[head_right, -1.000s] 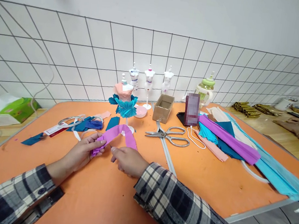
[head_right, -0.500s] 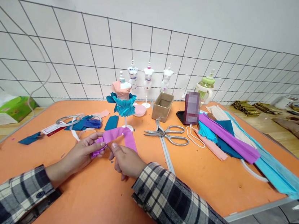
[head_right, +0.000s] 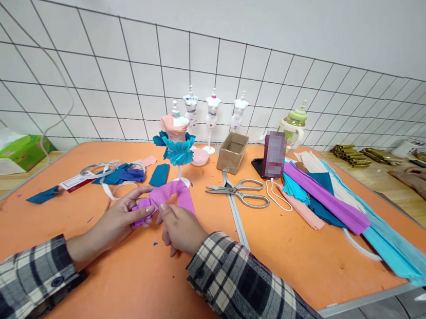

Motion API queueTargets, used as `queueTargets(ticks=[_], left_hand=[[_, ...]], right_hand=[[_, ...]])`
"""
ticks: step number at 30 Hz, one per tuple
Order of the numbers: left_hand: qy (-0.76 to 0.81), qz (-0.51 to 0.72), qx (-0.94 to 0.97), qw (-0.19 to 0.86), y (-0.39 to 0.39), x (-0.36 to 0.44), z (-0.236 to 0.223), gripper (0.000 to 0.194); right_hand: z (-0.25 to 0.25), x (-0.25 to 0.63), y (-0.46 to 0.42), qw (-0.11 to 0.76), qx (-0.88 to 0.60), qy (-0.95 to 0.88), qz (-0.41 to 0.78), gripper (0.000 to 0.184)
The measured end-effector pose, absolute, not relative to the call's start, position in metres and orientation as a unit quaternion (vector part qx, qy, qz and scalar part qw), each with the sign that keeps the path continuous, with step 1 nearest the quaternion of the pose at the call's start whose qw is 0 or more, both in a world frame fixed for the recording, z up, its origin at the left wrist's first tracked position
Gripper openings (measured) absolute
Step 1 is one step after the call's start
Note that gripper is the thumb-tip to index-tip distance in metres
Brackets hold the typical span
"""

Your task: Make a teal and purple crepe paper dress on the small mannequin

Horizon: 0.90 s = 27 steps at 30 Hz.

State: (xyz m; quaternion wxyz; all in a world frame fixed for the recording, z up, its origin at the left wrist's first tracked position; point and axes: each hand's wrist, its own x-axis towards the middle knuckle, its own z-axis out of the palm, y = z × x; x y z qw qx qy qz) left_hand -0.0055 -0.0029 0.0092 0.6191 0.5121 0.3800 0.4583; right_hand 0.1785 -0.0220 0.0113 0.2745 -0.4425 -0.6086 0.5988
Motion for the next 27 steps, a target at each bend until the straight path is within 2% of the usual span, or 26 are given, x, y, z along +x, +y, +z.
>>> queueTargets(ticks=[7,11,27], left_hand=[[0.395,0.462,0.494,0.622,-0.0029,-0.0050,0.0103,0.049],[0.379,0.475,0.469,0.640,-0.0018,-0.0038,0.0091,0.034],[0.385,0.441,0.527,0.616,-0.0023,-0.0059,0.0063,0.029]], right_hand=[[0.0121,0.1765,-0.0207,0.289,-0.437,-0.608,0.596,0.035],[0.0142,0.1756,-0.0202,0.289,-0.446,-0.607,0.591,0.032],[0.0070,0.1751,-0.0185,0.302,-0.442,-0.579,0.615,0.041]])
